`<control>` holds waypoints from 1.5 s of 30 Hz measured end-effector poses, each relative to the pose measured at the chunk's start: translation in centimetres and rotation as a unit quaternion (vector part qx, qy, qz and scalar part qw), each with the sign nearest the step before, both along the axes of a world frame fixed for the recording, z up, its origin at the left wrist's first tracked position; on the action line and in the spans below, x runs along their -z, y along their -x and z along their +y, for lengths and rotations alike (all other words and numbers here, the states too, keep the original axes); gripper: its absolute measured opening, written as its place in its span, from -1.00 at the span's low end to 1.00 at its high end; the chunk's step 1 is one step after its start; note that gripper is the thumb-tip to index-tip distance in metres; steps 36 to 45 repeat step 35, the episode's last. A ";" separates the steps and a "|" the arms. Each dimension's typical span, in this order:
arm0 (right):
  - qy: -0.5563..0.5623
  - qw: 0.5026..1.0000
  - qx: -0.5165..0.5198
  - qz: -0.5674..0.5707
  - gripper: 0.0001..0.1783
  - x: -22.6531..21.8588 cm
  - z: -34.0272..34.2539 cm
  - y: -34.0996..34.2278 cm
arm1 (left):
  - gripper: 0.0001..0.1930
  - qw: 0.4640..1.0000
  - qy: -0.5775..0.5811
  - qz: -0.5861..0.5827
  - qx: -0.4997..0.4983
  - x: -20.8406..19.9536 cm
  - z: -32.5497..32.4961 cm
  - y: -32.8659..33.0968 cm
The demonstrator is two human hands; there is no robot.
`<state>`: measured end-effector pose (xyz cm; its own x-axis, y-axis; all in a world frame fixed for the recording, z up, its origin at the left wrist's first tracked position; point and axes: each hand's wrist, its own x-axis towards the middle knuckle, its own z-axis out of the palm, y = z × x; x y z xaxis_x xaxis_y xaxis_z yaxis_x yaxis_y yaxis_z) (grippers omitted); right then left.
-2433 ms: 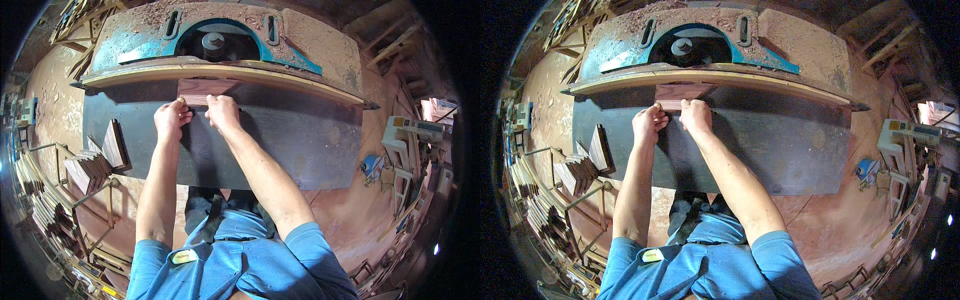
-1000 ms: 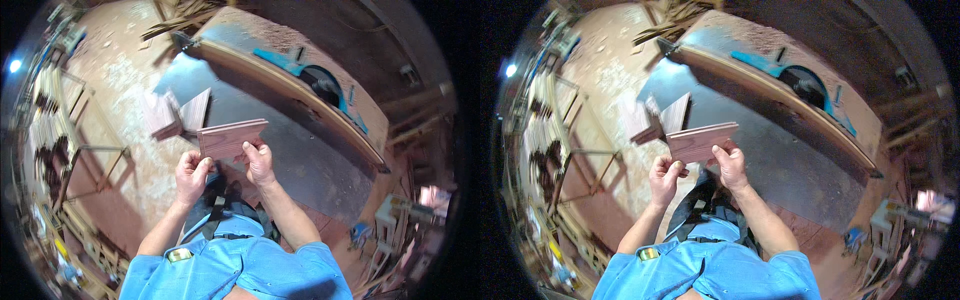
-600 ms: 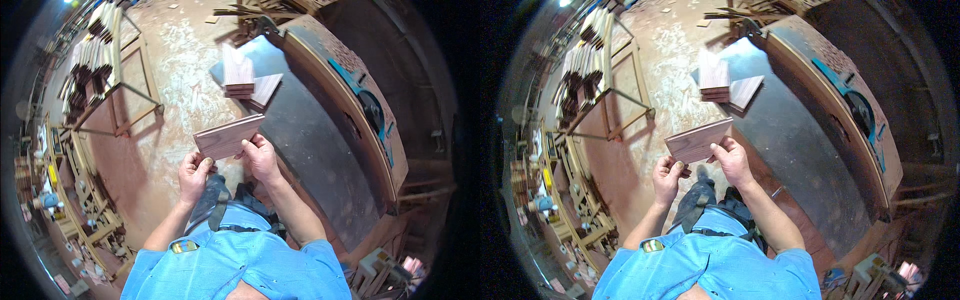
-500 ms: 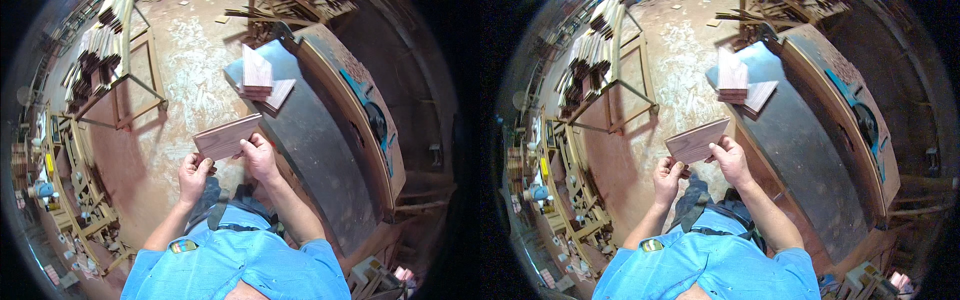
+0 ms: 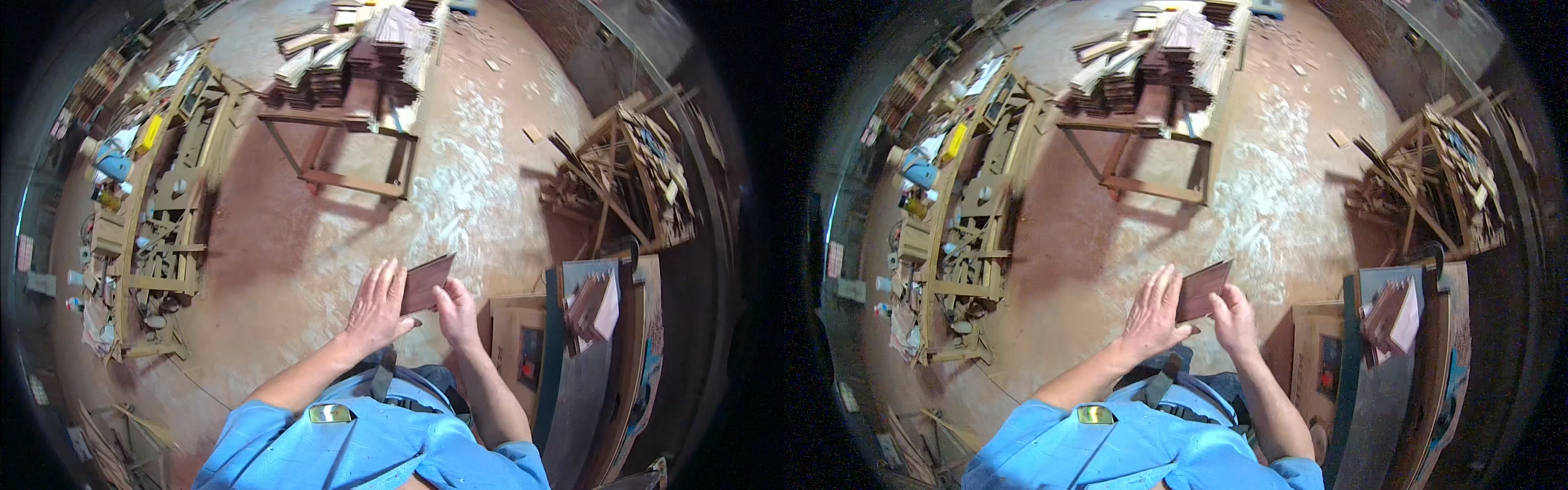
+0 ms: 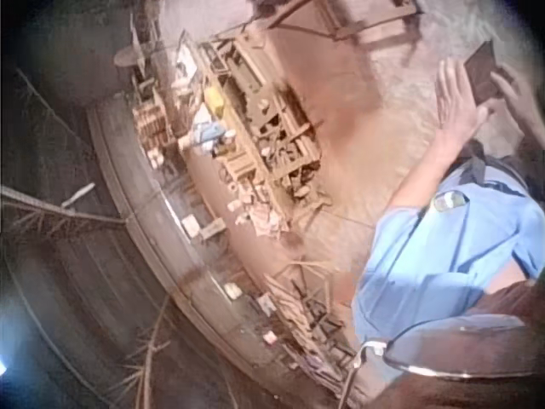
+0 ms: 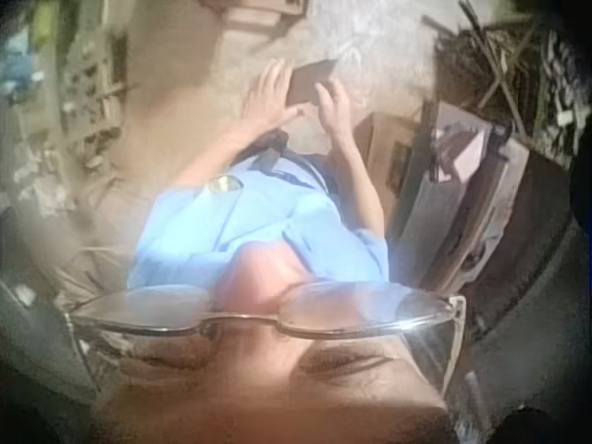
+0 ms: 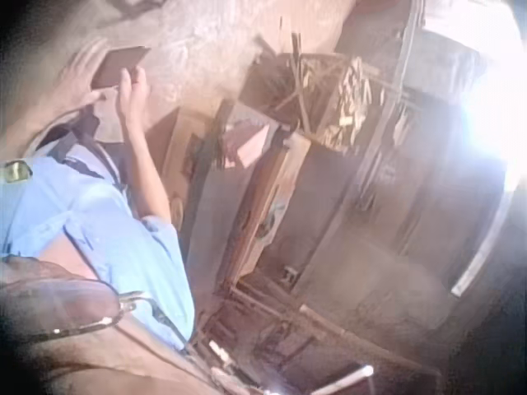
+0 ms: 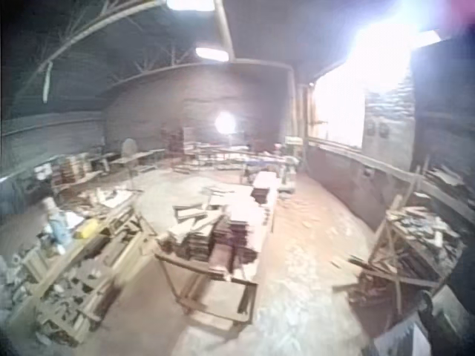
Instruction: The person repeatedly feeds small rectangular wooden pieces through a stationary spindle sander, flipping each piece to smooth multiple edges. After each pass, the person places the finished piece onto a growing stack on the floor.
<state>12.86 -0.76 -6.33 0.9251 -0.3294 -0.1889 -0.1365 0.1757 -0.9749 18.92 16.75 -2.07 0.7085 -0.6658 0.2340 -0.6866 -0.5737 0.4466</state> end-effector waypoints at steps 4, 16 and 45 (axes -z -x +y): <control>-0.013 0.997 -0.075 0.011 -0.75 0.3 3.1 -5.9 | -0.02 0.996 0.039 0.048 -0.060 1.1 2.7 -4.2; -0.063 0.984 -0.163 0.031 -0.72 -1.7 2.1 -21.8 | -0.02 0.971 0.070 0.088 -0.210 0.7 3.3 -17.6; -0.081 0.936 0.169 0.297 -0.75 9.3 -5.5 -24.1 | 0.02 0.905 -0.057 0.075 -0.414 0.7 20.7 -69.5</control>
